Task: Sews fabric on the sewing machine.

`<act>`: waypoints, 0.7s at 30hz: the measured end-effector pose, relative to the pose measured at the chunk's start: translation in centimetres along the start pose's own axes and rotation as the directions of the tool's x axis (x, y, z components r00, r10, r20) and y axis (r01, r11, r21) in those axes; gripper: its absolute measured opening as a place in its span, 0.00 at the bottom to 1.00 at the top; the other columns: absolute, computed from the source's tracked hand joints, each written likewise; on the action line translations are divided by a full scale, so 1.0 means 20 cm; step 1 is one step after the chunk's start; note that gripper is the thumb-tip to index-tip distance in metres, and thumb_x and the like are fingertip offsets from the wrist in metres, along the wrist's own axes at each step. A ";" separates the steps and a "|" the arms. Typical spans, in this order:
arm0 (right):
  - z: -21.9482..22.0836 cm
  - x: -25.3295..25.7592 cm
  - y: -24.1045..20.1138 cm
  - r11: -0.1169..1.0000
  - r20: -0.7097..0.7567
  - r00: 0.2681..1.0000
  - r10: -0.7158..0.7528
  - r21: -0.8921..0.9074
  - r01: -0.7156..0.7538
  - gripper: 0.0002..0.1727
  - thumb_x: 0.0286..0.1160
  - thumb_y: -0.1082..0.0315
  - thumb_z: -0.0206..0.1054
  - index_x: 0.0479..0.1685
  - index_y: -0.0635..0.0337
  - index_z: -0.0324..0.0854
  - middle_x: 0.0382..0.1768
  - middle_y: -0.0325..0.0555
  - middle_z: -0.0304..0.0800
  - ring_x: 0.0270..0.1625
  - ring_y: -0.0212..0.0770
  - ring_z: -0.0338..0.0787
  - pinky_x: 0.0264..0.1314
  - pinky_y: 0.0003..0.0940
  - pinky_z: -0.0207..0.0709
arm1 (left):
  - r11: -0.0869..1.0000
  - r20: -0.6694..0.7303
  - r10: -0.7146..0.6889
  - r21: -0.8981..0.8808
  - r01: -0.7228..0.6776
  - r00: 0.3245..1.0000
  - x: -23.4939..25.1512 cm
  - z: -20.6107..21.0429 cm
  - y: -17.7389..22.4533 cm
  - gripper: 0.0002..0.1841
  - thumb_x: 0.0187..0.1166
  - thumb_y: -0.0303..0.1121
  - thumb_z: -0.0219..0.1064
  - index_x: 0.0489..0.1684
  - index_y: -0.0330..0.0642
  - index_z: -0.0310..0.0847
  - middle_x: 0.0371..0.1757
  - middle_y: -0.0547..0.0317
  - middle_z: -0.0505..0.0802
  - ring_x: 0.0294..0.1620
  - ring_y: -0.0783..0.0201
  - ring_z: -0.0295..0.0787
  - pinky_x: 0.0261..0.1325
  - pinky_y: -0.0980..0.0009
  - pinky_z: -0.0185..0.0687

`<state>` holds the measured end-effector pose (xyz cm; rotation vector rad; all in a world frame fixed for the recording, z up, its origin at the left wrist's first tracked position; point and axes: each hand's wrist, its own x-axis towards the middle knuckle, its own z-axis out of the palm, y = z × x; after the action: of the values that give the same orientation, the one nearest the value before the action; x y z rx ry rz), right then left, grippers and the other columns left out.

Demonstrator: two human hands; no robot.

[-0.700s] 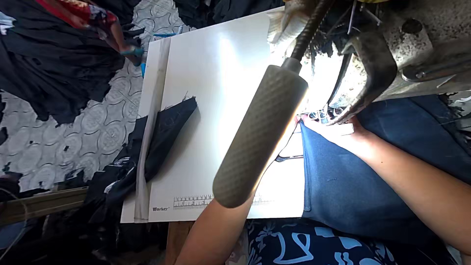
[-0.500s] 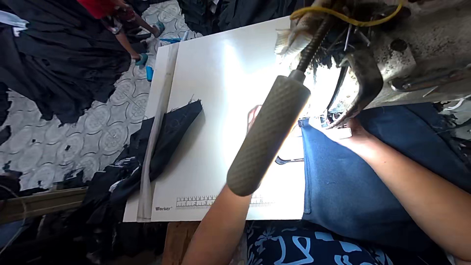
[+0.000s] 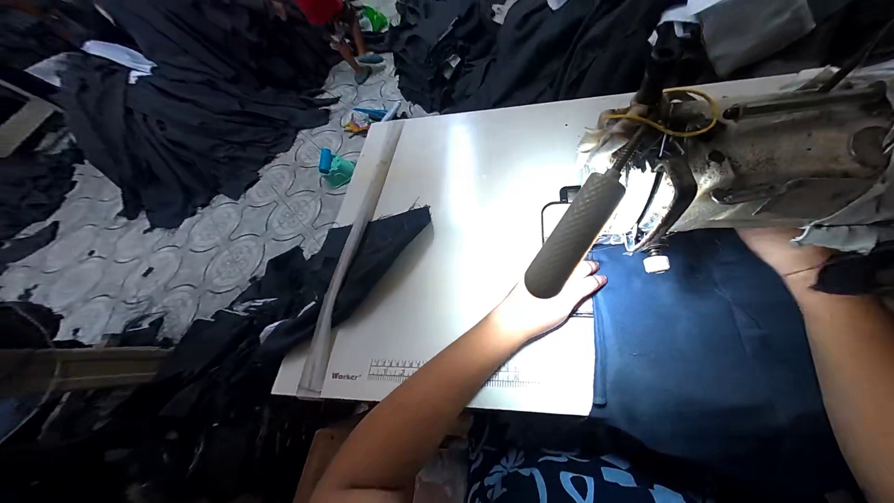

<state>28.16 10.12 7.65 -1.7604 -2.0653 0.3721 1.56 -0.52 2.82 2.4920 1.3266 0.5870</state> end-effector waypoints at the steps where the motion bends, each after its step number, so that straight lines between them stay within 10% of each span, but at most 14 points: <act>1: 0.01 -0.03 -0.07 0.997 0.009 0.999 -0.054 -0.050 0.054 0.23 0.84 0.67 0.62 0.66 0.82 0.76 0.66 0.83 0.79 0.73 0.78 0.77 0.75 0.74 0.63 | 1.000 -0.012 0.011 0.001 -0.011 1.000 0.00 0.02 -0.01 0.19 0.85 0.23 0.53 0.65 0.39 0.88 0.69 0.46 0.90 0.75 0.50 0.84 0.81 0.49 0.68; 4: 0.15 -0.13 -0.19 0.915 0.089 0.911 -0.403 0.020 0.403 0.17 0.74 0.62 0.71 0.42 0.72 0.89 0.43 0.70 0.91 0.54 0.68 0.90 0.60 0.69 0.76 | 1.000 -0.057 0.014 0.002 -0.014 0.998 0.00 0.04 -0.01 0.17 0.85 0.26 0.55 0.62 0.39 0.90 0.67 0.46 0.91 0.74 0.47 0.85 0.80 0.48 0.69; 6: 0.29 -0.15 -0.17 0.853 0.193 0.831 -0.521 0.114 0.509 0.21 0.78 0.52 0.67 0.57 0.56 0.92 0.59 0.62 0.91 0.73 0.64 0.82 0.81 0.73 0.54 | 1.000 -0.106 0.021 0.014 -0.020 0.994 -0.02 0.06 0.00 0.16 0.82 0.27 0.58 0.60 0.40 0.92 0.65 0.47 0.93 0.71 0.48 0.87 0.78 0.50 0.71; 21: 0.36 -0.16 -0.09 0.771 0.090 0.771 -0.630 0.190 0.608 0.20 0.72 0.49 0.68 0.51 0.51 0.96 0.55 0.55 0.94 0.67 0.61 0.87 0.71 0.77 0.60 | 0.998 -0.118 0.054 0.050 -0.049 0.992 -0.07 0.15 -0.04 0.18 0.86 0.37 0.55 0.61 0.51 0.92 0.66 0.53 0.93 0.73 0.51 0.86 0.80 0.50 0.71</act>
<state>23.73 6.99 1.62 -0.8891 -2.5000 0.4445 1.63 -1.46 -0.43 2.5718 1.3358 0.7347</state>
